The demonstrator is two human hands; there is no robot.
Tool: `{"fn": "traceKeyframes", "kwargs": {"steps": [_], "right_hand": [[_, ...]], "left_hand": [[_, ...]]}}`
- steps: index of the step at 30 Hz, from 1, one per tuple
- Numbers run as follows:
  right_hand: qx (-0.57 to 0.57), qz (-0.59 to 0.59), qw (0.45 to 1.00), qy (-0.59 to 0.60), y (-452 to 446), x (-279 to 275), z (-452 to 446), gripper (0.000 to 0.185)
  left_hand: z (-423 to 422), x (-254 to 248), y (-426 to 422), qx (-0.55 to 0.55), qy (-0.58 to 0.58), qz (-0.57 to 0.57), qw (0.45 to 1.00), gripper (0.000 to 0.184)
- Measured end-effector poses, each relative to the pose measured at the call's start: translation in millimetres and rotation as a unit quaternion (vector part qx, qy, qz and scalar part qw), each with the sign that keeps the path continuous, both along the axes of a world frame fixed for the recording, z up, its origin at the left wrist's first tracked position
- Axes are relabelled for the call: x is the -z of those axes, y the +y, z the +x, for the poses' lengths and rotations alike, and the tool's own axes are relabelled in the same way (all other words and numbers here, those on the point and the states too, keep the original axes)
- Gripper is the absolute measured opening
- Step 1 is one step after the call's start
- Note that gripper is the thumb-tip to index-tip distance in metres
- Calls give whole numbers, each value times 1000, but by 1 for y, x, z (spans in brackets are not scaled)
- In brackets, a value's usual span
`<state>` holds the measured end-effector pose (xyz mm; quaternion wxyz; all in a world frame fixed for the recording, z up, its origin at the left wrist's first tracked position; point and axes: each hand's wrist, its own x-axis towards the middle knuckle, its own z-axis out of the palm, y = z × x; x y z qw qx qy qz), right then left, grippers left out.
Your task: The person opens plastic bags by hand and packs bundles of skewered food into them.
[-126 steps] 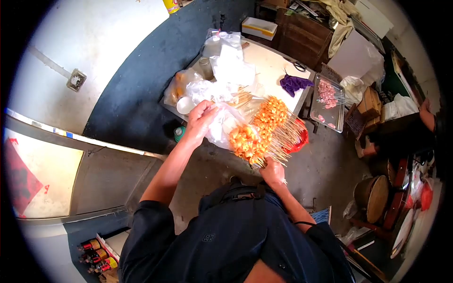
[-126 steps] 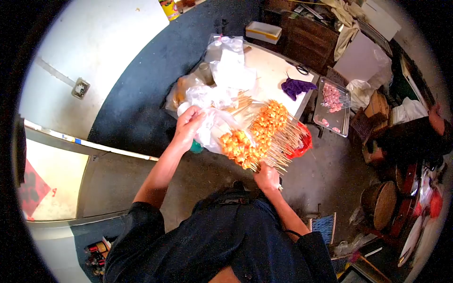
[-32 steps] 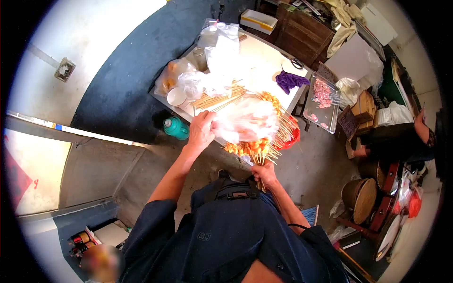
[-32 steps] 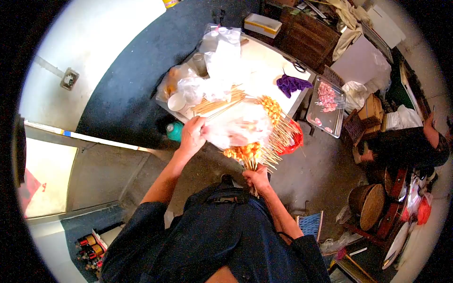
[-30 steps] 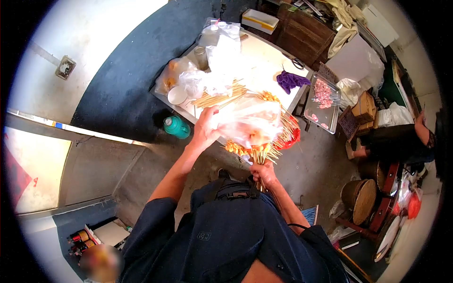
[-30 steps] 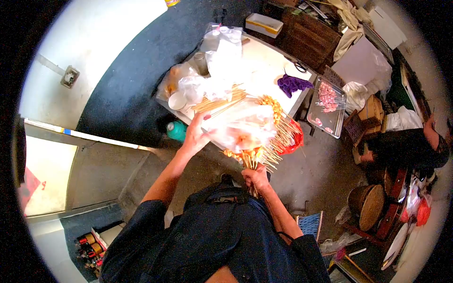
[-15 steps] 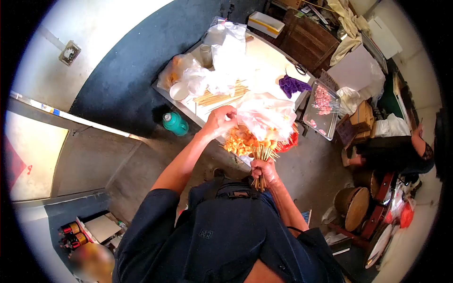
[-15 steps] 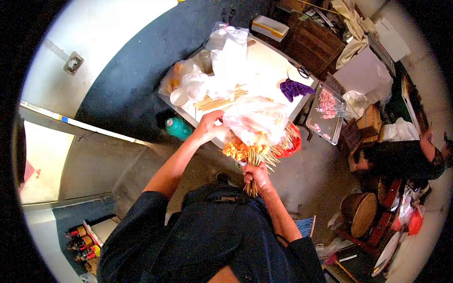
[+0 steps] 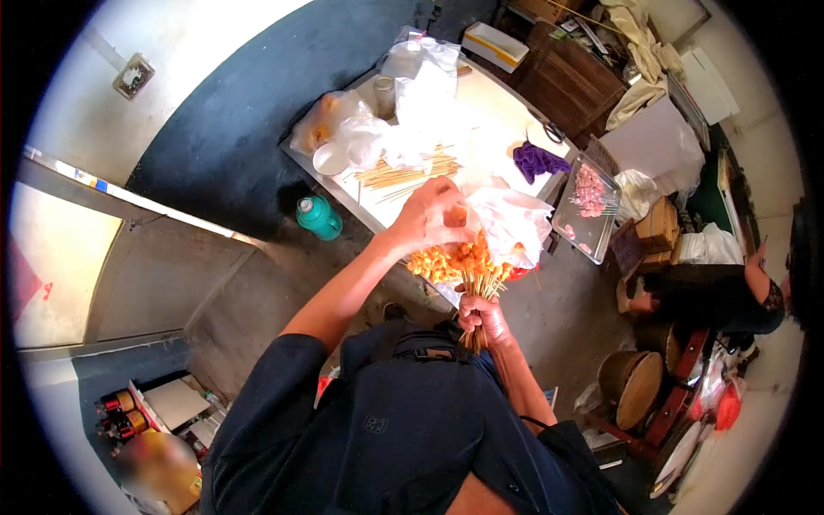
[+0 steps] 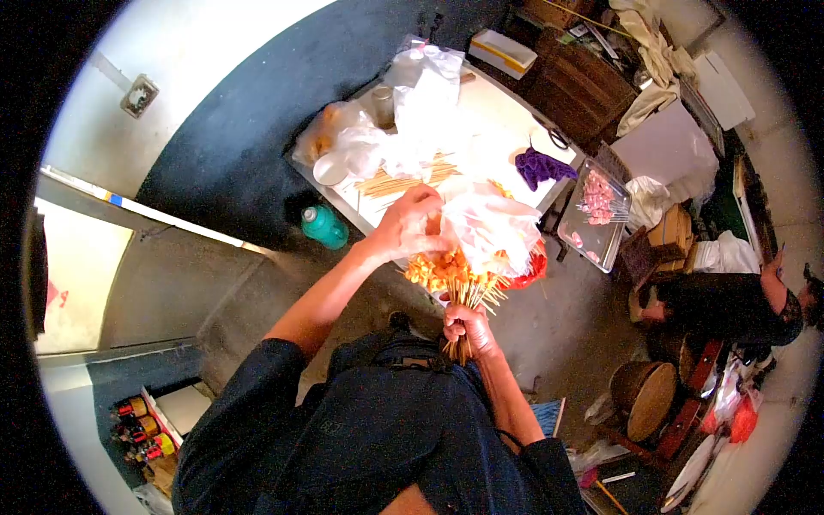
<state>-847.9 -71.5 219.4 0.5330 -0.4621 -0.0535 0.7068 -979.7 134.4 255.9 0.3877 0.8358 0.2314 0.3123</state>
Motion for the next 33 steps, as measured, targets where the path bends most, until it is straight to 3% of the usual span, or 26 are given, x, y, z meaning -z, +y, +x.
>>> {"fn": "traceKeyframes", "kwargs": {"steps": [3,7,9,10,12,15,17,18,20,21,22,23,26,30,32,33], "right_hand": [[-10,-2,999,-36,0,-2,-2,35],[-12,-8,999,-41,0,-4,-3,34],[-1,-8,999,-40,-1,-7,-5,34],[8,-9,999,-39,-2,-8,-6,34],[17,1,999,-27,-6,-4,-2,34],[19,13,999,-28,-12,4,-3,33],[4,14,999,-51,-14,7,-5,33],[6,16,999,-51,-14,7,-6,33],[-14,6,997,-79,-14,7,-5,33],[-15,15,996,-85,-14,5,-5,33],[-15,17,996,-85,-14,2,-5,33],[-27,21,993,-111,-15,-2,-5,32],[-50,24,989,-134,-17,-2,-8,30],[-87,27,983,-157,-19,0,-16,27],[-106,65,976,-180,-21,4,-15,19],[-103,63,976,-180,-22,4,-15,19]], "left_hand": [[15,-3,-8,-26,-23,111,993,39],[26,10,-6,-51,-50,167,983,25],[15,9,-3,-150,9,172,974,17],[5,11,2,-151,51,117,980,20],[-11,9,15,-222,56,237,944,20],[-29,20,25,-275,64,247,927,20],[-37,29,16,-268,28,136,953,19],[-40,35,7,-211,40,4,977,20],[-49,39,7,-30,-45,-52,997,28],[-52,36,11,-53,-120,-231,964,30],[-55,33,16,-74,-190,-401,893,32],[-60,33,29,-79,-264,-447,851,32],[-44,19,64,-161,-145,-423,880,48],[-15,11,81,-139,-58,-382,912,51],[-9,20,89,-29,50,-382,922,51],[-5,21,92,38,46,-399,915,41]]}}
